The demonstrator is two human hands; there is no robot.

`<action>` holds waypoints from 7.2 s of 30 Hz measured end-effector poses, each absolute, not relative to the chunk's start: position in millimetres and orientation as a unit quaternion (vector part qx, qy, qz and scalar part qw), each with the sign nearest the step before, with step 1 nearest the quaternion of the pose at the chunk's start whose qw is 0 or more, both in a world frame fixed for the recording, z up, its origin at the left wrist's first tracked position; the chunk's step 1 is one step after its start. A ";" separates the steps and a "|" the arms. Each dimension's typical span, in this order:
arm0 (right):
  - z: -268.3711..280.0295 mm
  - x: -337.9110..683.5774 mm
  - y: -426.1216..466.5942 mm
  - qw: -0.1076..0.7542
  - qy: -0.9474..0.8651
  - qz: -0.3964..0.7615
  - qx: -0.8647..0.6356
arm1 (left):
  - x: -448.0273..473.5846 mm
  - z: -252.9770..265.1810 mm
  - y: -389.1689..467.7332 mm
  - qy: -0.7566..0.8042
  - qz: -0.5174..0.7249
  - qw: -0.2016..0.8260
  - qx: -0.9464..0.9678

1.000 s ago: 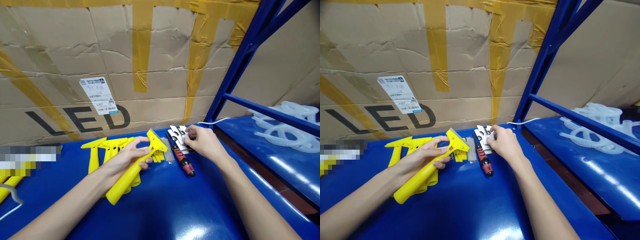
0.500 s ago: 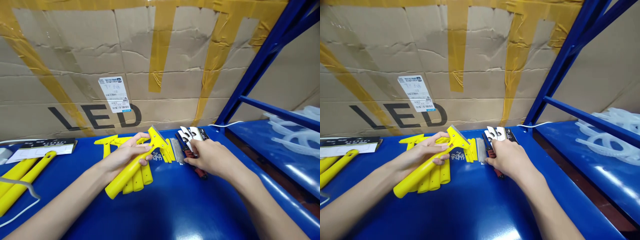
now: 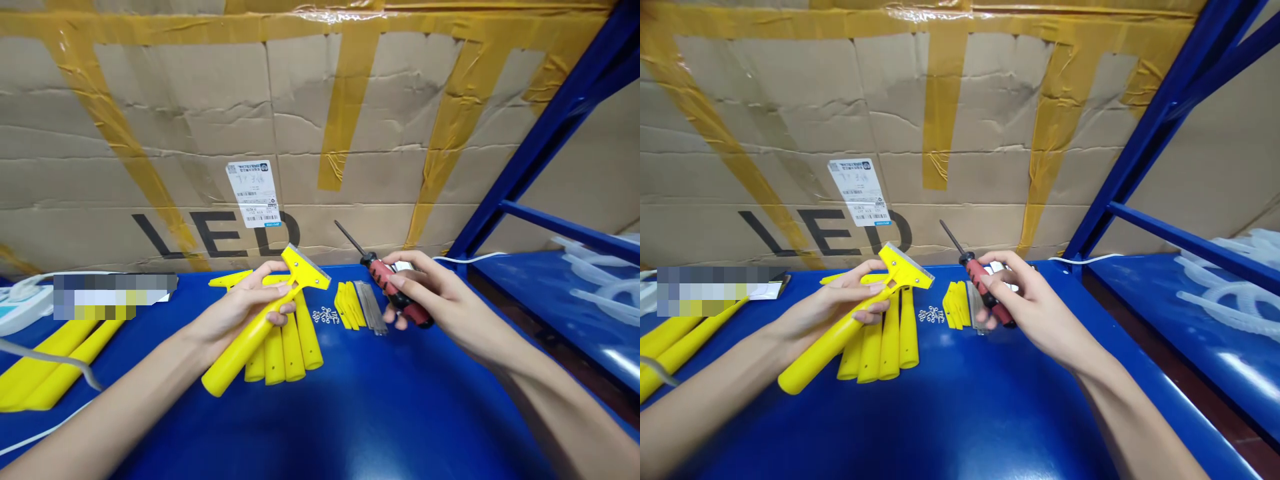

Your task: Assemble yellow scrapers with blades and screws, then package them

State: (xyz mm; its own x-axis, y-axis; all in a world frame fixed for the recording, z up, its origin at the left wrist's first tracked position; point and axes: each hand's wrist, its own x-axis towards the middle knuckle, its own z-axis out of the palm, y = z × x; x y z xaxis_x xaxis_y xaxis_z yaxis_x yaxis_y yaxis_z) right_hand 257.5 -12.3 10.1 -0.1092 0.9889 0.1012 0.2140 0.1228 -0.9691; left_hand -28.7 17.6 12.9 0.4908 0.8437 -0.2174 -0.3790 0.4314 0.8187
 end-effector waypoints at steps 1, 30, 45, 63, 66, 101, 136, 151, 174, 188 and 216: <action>6.5 256.9 -12.3 0.470 -0.580 0.452 -0.488 | -32.1 11.9 17.3 0.320 0.398 0.781 0.359; -20.2 258.4 -15.8 0.424 -0.698 0.274 -0.508 | -52.0 -1.0 23.3 0.366 0.402 0.753 0.371; -19.1 268.0 -9.2 0.490 -0.624 0.362 -0.489 | -27.4 -2.2 -0.8 0.425 0.443 0.615 0.495; -28.7 264.4 -8.3 0.506 -0.629 0.368 -0.461 | -26.0 -1.2 -0.7 0.419 0.470 0.612 0.478; -28.1 264.6 -9.2 0.511 -0.609 0.322 -0.515 | -25.6 -1.3 2.8 0.424 0.468 0.617 0.471; -25.1 262.5 -14.3 0.501 -0.631 0.270 -0.528 | -25.2 -7.2 3.8 0.425 0.479 0.632 0.436; -27.6 258.5 -14.1 0.461 -0.663 0.382 -0.451 | -26.8 -13.7 7.8 0.437 0.477 0.620 0.444; -21.6 264.2 -13.6 0.474 -0.630 0.306 -0.534 | -21.6 -17.7 2.5 0.443 0.435 0.628 0.469; -21.7 262.8 -17.2 0.428 -0.718 0.273 -0.476 | -21.5 -19.1 4.6 0.441 0.457 0.610 0.474; -21.9 254.7 -12.2 0.545 -0.468 0.469 -0.515 | -23.6 -7.6 5.6 0.418 0.442 0.641 0.468; -17.9 262.7 -19.6 0.579 -0.560 0.353 -0.476 | -21.0 -8.6 0.3 0.398 0.395 0.725 0.399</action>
State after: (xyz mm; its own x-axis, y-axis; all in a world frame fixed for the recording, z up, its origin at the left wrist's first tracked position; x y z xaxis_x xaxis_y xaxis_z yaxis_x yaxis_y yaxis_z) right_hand 262.7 -19.6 -17.9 0.1236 0.9415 0.3135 0.1239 0.2988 -0.9462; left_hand -21.0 0.3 -8.6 0.3704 0.8914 -0.2613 -0.2556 0.3682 0.8939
